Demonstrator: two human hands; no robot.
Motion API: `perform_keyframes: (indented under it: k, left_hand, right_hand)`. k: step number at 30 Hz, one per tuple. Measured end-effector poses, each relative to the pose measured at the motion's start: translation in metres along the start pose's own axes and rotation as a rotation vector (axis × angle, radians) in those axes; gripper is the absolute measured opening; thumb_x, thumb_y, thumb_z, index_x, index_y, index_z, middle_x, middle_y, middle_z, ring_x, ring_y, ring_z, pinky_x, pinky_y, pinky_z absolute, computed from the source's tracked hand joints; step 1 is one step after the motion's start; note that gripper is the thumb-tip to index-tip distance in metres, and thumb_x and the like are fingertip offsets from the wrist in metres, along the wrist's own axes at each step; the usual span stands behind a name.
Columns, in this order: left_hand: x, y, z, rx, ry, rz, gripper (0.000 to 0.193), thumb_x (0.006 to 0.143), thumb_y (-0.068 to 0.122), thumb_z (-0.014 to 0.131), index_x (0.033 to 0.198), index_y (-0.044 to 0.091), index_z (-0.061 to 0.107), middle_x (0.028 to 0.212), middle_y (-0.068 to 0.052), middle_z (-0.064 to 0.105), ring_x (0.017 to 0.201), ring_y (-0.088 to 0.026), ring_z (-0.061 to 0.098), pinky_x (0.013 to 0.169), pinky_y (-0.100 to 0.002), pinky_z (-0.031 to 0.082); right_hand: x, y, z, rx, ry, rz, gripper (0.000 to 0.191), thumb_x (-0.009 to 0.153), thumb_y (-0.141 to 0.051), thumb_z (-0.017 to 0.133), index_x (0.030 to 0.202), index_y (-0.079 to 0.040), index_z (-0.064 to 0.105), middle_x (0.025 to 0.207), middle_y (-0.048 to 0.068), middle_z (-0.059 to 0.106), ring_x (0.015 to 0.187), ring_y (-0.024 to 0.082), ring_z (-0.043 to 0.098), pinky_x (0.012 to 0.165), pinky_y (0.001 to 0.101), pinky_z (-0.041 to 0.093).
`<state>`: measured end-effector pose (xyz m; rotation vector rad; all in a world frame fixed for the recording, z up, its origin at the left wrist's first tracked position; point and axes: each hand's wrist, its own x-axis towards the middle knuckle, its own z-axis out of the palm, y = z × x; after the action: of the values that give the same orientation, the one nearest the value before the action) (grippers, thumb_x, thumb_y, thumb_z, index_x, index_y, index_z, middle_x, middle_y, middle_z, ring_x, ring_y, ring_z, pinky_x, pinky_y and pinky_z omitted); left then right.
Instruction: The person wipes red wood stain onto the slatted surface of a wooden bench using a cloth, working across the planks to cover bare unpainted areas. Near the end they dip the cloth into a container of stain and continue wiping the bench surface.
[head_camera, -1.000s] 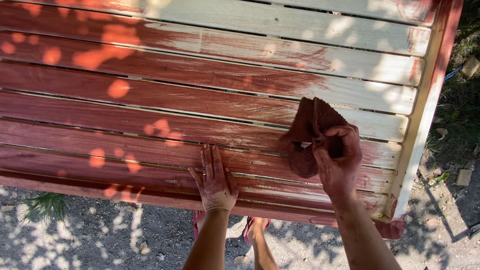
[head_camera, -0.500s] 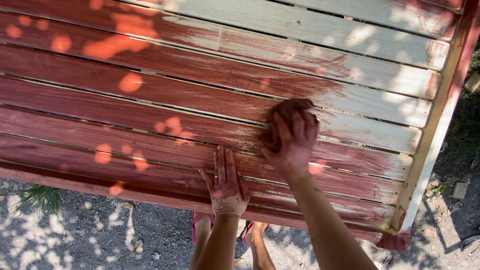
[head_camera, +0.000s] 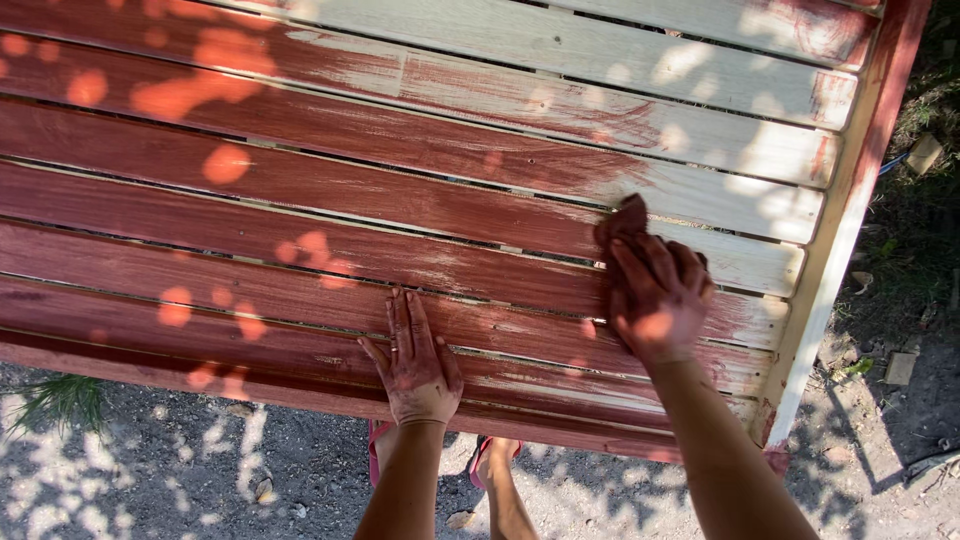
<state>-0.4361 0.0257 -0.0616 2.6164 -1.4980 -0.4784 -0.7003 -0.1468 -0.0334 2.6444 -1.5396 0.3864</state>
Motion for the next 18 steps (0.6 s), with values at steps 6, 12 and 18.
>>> perform_keyframes:
  k: [6,12,18]
  left_hand:
    - [0.0,0.003,0.001,0.025,0.029,0.053,0.068,0.101,0.026,0.025,0.164,0.01,0.005,0.172,-0.009,0.007,0.159,-0.022,0.009,0.123,-0.065,-0.005]
    - [-0.002,0.005,0.003,-0.001,0.006,0.117,0.07,0.099,0.026,0.029,0.163,0.006,0.009,0.171,-0.011,0.011,0.157,-0.024,0.01,0.119,-0.068,-0.005]
    - [0.002,-0.01,-0.015,-0.587,0.354,-0.038,0.064,0.105,0.024,0.027,0.165,0.004,0.019,0.174,-0.018,0.017,0.163,-0.036,0.009,0.128,-0.069,0.007]
  right_hand:
    - [-0.06,0.103,-0.006,-0.311,0.02,0.372,0.061,0.085,-0.026,0.07,0.145,-0.02,0.058,0.141,0.013,0.055,0.128,0.04,0.046,0.105,0.0535,0.043]
    - [-0.052,0.019,0.006,-0.152,-0.017,0.618,0.066,0.082,-0.028,0.075,0.146,-0.025,0.06,0.136,0.012,0.057,0.125,0.04,0.051,0.099,0.0576,0.043]
    - [-0.029,-0.177,0.023,-0.03,-0.155,0.043,0.064,0.078,-0.045,0.077,0.137,-0.026,0.064,0.124,0.009,0.065,0.102,0.03,0.062,0.082,0.0551,0.05]
